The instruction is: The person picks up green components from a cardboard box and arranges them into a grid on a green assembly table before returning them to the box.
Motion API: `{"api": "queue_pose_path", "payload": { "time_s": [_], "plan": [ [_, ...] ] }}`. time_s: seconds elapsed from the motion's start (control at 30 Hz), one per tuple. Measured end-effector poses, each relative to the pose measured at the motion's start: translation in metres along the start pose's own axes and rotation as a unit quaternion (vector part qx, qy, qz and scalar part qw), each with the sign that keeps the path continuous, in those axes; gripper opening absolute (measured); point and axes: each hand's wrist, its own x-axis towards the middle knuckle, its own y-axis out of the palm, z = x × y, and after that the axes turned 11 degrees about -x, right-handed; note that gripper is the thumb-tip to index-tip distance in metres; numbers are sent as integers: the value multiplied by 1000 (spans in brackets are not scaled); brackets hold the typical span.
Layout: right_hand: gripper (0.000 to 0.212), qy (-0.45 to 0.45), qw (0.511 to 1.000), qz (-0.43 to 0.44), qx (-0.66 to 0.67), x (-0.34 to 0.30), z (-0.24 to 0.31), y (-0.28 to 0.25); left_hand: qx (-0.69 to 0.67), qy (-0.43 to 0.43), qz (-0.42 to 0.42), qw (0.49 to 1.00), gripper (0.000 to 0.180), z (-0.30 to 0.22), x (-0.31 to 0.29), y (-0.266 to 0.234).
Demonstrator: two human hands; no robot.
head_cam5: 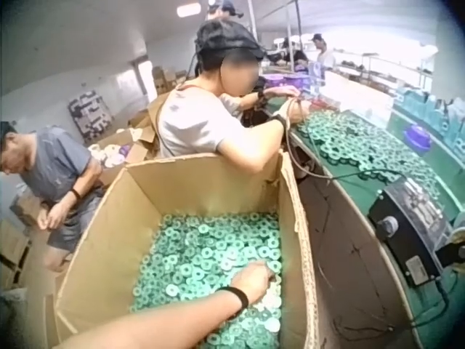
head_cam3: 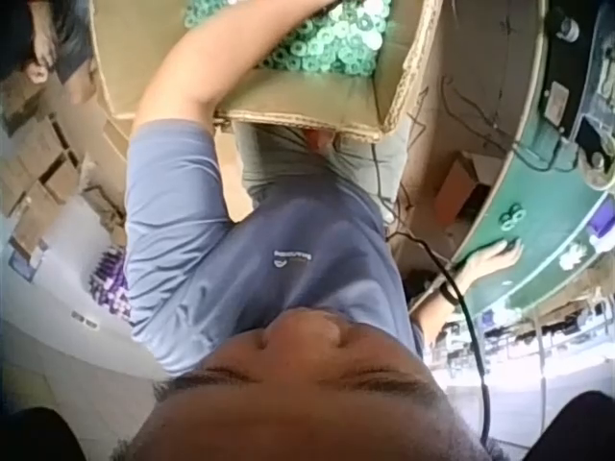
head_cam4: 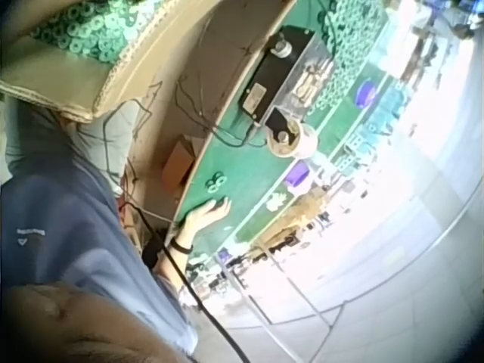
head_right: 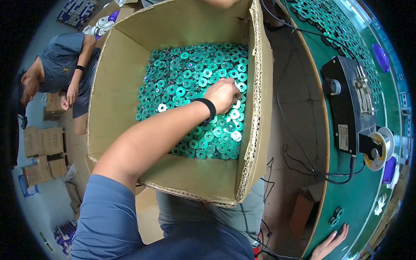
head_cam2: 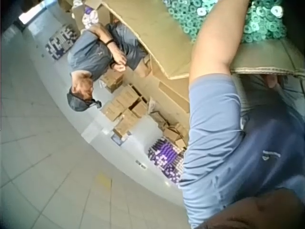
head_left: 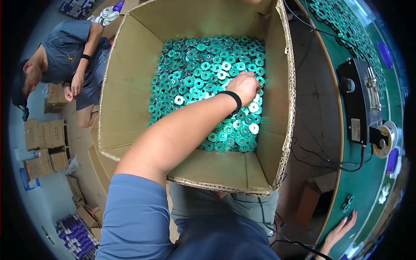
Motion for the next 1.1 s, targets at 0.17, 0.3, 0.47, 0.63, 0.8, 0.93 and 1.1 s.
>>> {"api": "queue_pose_path", "payload": {
  "time_s": [0.17,0.3,0.47,0.63,0.8,0.93,1.1],
  "plan": [
    [48,4,1000,2,-3,0,-1,-1,17,56,-14,998,25,-8,-3,-7],
    [47,12,1000,2,1,1,8,-3,23,116,56,991,29,-13,-23,-31],
    [47,14,1000,7,3,1,7,-4,96,171,157,968,53,-21,-72,-40],
    [47,22,1000,-1,11,0,10,-4,52,163,21,985,46,-26,-92,-117],
    [46,29,999,-19,12,-4,10,-5,-99,86,-209,969,37,-82,-166,-237],
    [46,42,999,-15,7,-2,22,-13,-132,87,-317,935,35,-101,-231,-261],
    [48,43,998,-41,14,-2,33,-5,-80,80,-256,960,30,-123,-288,-214]
  ]
}}
